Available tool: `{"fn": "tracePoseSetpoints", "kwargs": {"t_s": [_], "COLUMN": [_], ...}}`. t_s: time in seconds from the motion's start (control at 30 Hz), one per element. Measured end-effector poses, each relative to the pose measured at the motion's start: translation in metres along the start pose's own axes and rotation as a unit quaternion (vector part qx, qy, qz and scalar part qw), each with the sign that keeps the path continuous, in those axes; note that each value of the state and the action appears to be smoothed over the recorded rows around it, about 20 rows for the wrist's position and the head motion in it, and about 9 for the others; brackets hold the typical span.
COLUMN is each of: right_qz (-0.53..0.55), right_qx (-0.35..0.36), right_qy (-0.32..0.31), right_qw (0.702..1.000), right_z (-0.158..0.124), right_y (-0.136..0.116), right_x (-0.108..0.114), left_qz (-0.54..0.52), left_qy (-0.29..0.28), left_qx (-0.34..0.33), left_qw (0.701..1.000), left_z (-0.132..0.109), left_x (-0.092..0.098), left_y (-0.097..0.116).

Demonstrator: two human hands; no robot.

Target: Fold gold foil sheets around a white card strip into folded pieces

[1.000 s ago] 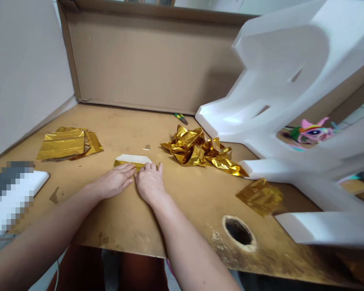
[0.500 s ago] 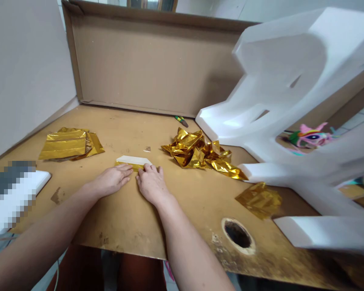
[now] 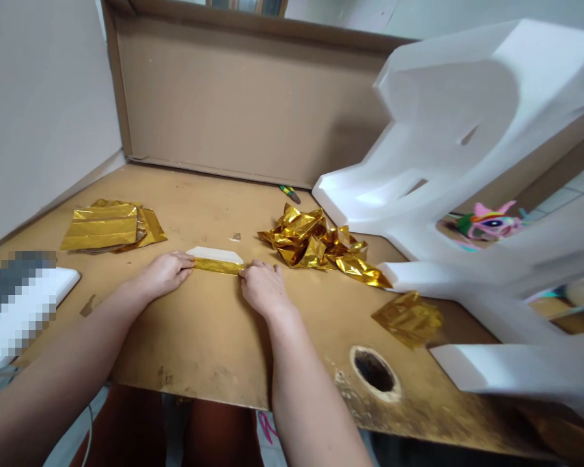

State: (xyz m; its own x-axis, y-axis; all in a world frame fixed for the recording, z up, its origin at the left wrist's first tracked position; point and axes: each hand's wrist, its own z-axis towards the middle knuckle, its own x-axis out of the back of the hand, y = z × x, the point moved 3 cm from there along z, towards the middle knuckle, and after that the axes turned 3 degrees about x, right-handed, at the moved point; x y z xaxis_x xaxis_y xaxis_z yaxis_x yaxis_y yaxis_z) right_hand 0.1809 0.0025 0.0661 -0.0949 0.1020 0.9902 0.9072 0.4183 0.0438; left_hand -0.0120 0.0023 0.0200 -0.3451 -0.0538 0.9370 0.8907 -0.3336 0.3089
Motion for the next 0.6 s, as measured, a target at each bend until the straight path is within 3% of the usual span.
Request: {"fn": "tracePoseSetpoints", "kwargs": {"t_s": [0.23,0.4,0.6], "right_qz": [-0.009,-0.025,-0.006], "right_qx": [0.01,-0.002,0.089], "right_qy": [0.011,0.029,0.061], "right_qw": [1.0,0.999,0.994], "right_z": [0.0,0.0,0.004], "right_y": [-0.002,-0.007,-0.032], "right_x": [-0.001,-0.002,-0.011], "left_qz": [0.059,0.047,0.027], "left_qy": [0.049,0.016,0.005], "left_qx": [-0.086,-0.115,-0.108], "left_qw": [0.993,0.992,0.994], "left_z": [0.0,0.001,0.002], "left_x": [-0.004,-0.014,-0.017], "left_y": [0.028,0.042,0.039]}}
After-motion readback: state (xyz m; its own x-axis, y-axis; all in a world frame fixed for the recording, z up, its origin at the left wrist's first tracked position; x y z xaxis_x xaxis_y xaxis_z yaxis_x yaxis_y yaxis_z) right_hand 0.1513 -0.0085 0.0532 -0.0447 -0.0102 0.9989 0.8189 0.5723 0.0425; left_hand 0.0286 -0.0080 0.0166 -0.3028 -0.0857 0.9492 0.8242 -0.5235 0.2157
